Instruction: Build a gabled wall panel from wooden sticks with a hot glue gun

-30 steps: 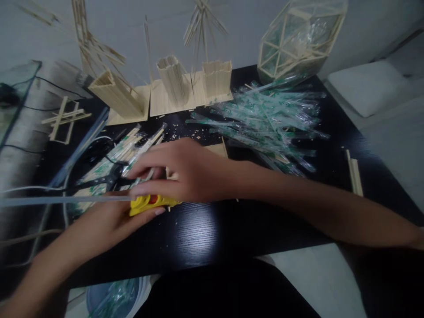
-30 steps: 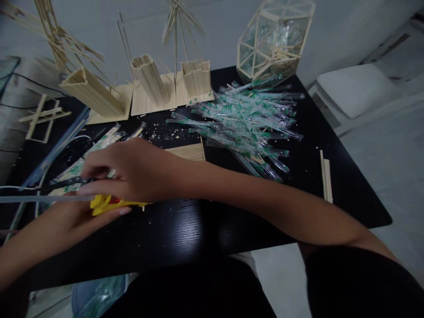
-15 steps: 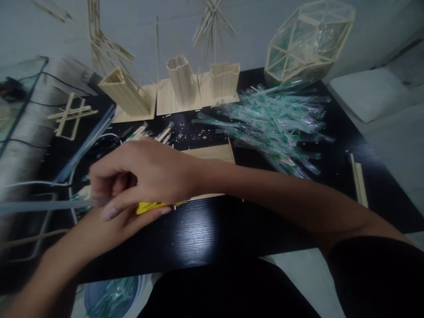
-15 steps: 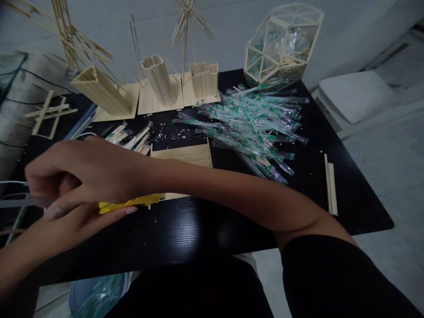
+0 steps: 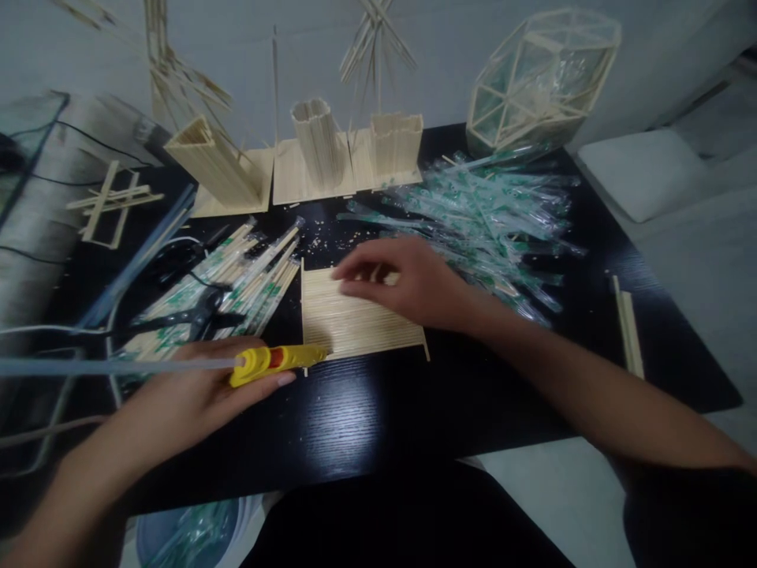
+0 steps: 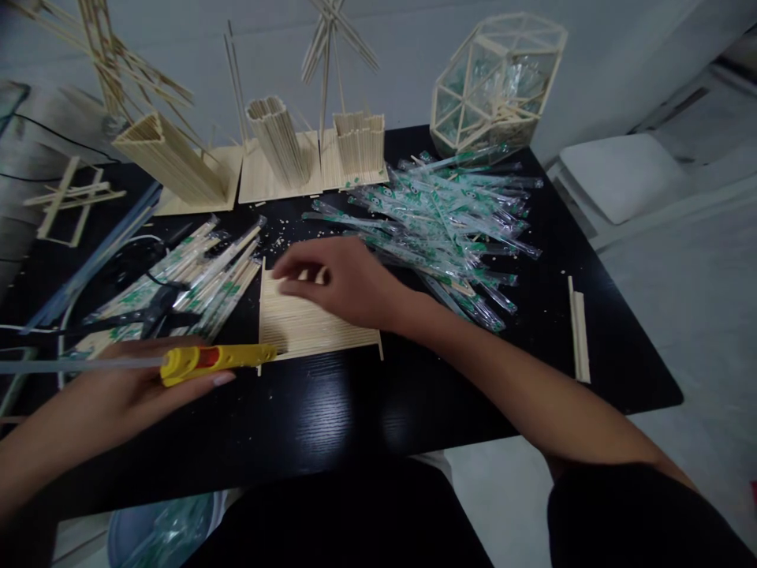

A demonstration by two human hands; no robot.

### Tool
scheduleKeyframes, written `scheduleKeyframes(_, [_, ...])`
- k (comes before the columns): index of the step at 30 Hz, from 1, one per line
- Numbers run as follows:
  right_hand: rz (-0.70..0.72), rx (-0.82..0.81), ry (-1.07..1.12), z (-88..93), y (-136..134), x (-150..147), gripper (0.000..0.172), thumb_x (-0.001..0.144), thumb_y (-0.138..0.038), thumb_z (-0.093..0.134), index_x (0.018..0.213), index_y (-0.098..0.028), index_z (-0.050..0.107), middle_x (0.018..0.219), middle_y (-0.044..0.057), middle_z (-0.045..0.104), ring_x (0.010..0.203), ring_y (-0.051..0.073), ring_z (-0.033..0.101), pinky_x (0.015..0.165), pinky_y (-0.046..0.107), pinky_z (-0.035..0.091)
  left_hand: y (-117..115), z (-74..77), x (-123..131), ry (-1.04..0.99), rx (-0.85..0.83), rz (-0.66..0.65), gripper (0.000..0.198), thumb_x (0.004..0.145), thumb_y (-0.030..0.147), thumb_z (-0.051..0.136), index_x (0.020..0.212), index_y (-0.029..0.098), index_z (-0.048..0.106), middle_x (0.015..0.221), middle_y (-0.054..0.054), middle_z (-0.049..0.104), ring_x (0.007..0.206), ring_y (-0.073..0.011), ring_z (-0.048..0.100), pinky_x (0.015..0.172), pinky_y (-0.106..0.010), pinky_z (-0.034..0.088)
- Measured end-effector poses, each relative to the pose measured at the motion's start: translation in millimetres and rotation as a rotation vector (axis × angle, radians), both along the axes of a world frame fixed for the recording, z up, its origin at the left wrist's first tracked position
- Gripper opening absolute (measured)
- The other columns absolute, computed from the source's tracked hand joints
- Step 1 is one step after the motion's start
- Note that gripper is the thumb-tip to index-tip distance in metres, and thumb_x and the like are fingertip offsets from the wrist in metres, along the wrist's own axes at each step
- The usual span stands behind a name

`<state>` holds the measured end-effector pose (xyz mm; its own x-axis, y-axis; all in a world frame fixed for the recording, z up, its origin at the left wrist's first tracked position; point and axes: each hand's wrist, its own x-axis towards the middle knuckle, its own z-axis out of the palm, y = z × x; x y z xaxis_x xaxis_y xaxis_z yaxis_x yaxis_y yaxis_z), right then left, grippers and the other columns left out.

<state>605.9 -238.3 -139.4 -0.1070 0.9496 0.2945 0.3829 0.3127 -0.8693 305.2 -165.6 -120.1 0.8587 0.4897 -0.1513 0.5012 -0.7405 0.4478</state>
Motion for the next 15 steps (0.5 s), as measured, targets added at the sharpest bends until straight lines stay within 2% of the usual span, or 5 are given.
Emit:
scheduleKeyframes(3, [-0.182, -0.104, -0.118, -21.1, -28.4, 31.1, 0.009, 0.09, -0.021, 0.076, 0.096, -0.015, 0.078, 0.086, 0.004, 0.079, 0.071, 0.015, 0.068, 0.066, 0.027, 0.052, 1.7, -0.8, -3.2, -0.056, 0.029, -0.024, 0.038, 0.099, 0.055, 0.06, 0.094, 0.022, 0.077, 0.085, -0.002, 0.079, 0.069, -0.0178, 0.074, 0.059, -0.025, 0.055])
scheduleKeyframes(7, [-0.254, -0.171, -0.23, -40.2, -62.0, 51.2, 0.008, 0.09, -0.022, 0.074, 0.096, -0.017, 0.077, 0.087, 0.005, 0.078, 0.072, 0.017, 0.069, 0.066, 0.029, 0.052, 2.5, -2.4, -8.9, -0.075, 0.047, -0.061, 0.036, 0.1, 0.053, 0.06, 0.092, 0.022, 0.076, 0.084, -0.002, 0.079, 0.064, -0.0162, 0.073, 0.056, -0.023, 0.056])
scheduleKeyframes(10, [-0.231, -0.119, -0.263, -47.7, -74.0, 55.5, 0.008, 0.09, -0.017, 0.07, 0.095, -0.019, 0.075, 0.095, 0.006, 0.077, 0.083, 0.019, 0.072, 0.074, 0.031, 0.054, 1.2, -4.2, -9.0, -0.089, 0.059, -0.072, 0.036, 0.101, 0.053, 0.059, 0.093, 0.021, 0.074, 0.087, -0.003, 0.08, 0.068, -0.017, 0.075, 0.054, -0.022, 0.055])
scheduleKeyframes(15, [-0.087, -0.074, -0.287, -52.3, -75.8, 59.1, 0.012, 0.086, -0.013, 0.071, 0.094, -0.022, 0.072, 0.103, 0.006, 0.074, 0.101, 0.023, 0.07, 0.09, 0.037, 0.055, -1.7, -6.3, -2.2, -0.116, 0.122, -0.142, 0.039, 0.104, 0.052, 0.053, 0.091, 0.021, 0.072, 0.083, -0.003, 0.078, 0.064, -0.016, 0.074, 0.053, -0.021, 0.055])
